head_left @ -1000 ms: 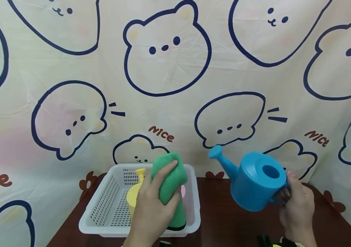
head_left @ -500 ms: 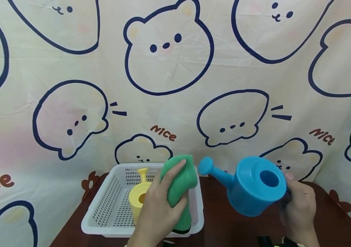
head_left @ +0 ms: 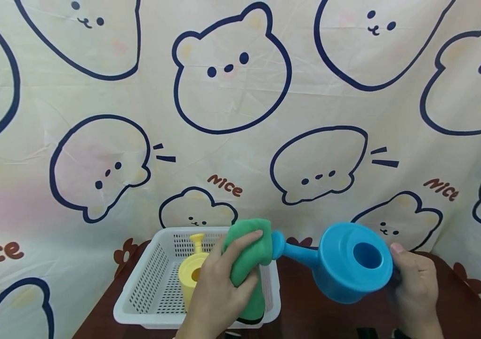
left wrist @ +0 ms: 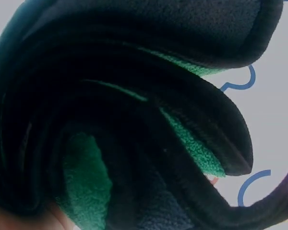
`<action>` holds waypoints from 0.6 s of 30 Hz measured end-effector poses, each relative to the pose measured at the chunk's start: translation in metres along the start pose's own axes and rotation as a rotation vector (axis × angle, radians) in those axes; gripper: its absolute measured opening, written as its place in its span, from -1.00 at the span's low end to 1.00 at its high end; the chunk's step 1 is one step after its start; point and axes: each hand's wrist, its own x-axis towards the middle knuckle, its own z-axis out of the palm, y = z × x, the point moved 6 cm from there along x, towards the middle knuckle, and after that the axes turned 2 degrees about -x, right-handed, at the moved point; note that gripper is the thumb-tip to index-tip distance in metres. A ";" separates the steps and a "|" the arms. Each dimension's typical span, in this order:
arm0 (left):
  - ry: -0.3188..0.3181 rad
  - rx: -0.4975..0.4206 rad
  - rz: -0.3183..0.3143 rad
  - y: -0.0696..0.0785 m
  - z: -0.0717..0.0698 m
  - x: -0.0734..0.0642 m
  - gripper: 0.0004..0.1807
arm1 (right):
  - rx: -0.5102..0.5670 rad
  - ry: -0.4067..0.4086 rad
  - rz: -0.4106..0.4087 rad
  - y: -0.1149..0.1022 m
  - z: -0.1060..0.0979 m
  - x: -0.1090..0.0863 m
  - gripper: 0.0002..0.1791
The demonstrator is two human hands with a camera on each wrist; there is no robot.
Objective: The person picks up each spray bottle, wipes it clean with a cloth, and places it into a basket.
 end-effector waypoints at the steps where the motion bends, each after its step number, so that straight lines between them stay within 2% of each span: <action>1: 0.000 -0.001 0.003 0.000 0.000 0.000 -0.26 | -0.009 -0.001 -0.004 -0.001 0.000 -0.001 -0.33; 6: -0.009 0.002 -0.002 0.001 0.001 -0.001 -0.36 | -0.120 0.048 0.037 -0.005 -0.003 -0.004 -0.32; 11: -0.030 0.015 -0.028 0.001 0.001 -0.003 -0.36 | -0.155 0.050 0.041 -0.008 -0.002 -0.006 -0.35; 18: -0.046 0.032 0.021 0.004 0.004 -0.001 -0.38 | -0.182 0.044 -0.008 -0.016 -0.003 -0.006 -0.37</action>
